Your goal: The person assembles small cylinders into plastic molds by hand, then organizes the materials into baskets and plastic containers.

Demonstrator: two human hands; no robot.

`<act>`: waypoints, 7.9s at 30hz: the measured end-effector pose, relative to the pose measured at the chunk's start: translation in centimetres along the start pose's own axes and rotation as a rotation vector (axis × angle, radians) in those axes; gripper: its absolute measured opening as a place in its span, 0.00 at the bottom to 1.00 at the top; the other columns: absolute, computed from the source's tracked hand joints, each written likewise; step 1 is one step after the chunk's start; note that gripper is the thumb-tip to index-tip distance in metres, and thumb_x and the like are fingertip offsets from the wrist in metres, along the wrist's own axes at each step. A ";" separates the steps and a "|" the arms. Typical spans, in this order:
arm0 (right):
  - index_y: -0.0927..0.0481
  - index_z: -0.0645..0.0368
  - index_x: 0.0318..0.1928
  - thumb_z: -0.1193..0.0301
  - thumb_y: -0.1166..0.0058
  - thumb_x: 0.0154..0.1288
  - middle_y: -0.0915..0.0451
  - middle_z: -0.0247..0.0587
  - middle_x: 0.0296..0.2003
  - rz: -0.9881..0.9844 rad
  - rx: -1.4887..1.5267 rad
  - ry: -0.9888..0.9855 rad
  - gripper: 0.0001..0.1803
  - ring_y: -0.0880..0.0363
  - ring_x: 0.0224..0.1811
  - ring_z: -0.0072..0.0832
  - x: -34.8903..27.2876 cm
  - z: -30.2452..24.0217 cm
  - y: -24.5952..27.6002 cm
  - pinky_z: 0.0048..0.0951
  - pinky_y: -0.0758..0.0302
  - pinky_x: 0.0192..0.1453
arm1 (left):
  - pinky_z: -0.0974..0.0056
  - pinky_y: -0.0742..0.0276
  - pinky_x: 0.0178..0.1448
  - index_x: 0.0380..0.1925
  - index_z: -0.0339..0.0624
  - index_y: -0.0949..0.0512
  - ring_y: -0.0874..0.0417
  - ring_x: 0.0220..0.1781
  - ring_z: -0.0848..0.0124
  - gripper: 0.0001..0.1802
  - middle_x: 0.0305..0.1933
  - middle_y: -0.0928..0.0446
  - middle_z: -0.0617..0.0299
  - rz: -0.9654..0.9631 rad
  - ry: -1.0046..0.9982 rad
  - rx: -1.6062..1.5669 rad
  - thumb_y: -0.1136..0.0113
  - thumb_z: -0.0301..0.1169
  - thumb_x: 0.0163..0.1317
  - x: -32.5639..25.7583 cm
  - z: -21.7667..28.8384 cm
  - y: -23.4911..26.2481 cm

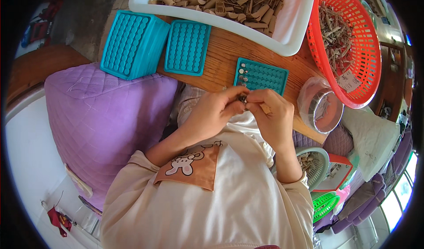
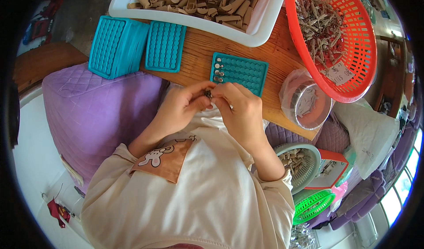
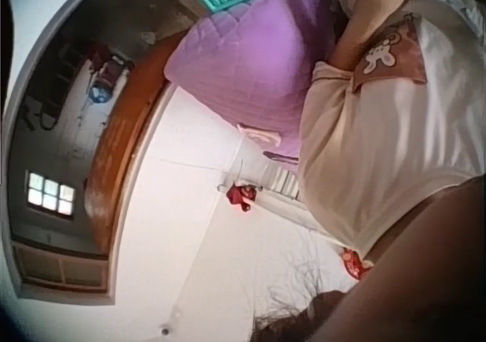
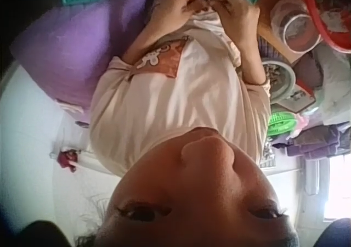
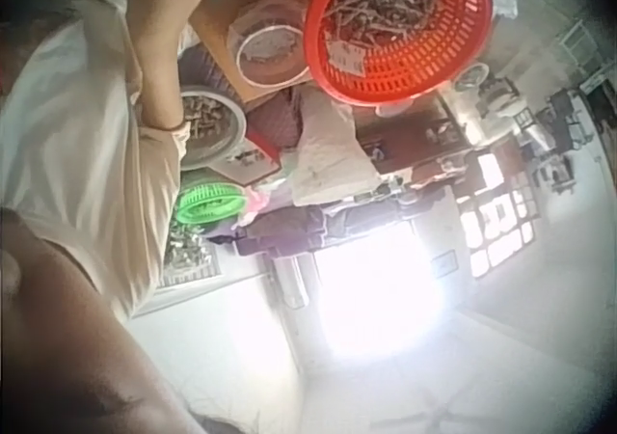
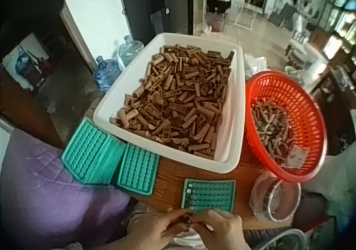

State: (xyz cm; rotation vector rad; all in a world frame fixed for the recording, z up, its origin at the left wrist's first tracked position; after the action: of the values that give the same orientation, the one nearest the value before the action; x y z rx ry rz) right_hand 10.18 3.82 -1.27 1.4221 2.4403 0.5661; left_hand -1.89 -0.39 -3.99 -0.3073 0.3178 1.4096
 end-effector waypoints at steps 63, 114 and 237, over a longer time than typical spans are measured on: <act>0.29 0.68 0.41 0.69 0.43 0.51 0.25 0.39 0.36 0.133 0.778 -0.184 0.19 0.27 0.37 0.21 2.6 -1.7 0.8 0.19 0.30 0.41 | 0.69 0.33 0.52 0.52 0.38 0.39 0.28 0.48 0.71 0.22 0.46 0.29 0.56 0.144 -0.376 -0.806 0.51 0.33 0.58 1.6 3.8 2.0; 0.29 0.64 0.35 0.79 0.51 0.49 0.27 0.47 0.24 0.164 0.103 -0.009 0.10 0.26 0.23 0.42 0.2 -3.2 -1.3 0.32 0.30 0.24 | 0.66 0.28 0.43 0.36 0.33 0.31 0.23 0.38 0.66 0.15 0.31 0.26 0.56 0.338 -0.657 -0.264 0.47 0.34 0.54 0.6 4.3 -0.7; 0.31 0.64 0.23 0.85 0.48 0.42 0.26 0.41 0.30 0.084 0.127 0.341 0.07 0.23 0.35 0.34 -0.4 -0.2 4.6 0.27 0.26 0.34 | 0.78 0.27 0.22 0.53 0.35 0.41 0.22 0.36 0.72 0.23 0.39 0.28 0.60 -0.221 0.046 -0.587 0.55 0.35 0.61 0.7 2.3 -4.4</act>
State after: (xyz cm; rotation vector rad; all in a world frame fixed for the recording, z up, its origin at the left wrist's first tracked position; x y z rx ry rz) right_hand 13.87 5.49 1.01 1.5988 2.7302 0.7371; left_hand 2.66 0.53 -2.07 -0.8302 -0.1023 1.2542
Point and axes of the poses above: each hand's wrist, its own x-axis towards the middle knuckle, its own y-axis out of the back of the hand, z = x × y, the point moved 5 cm from there along x, towards the middle knuckle
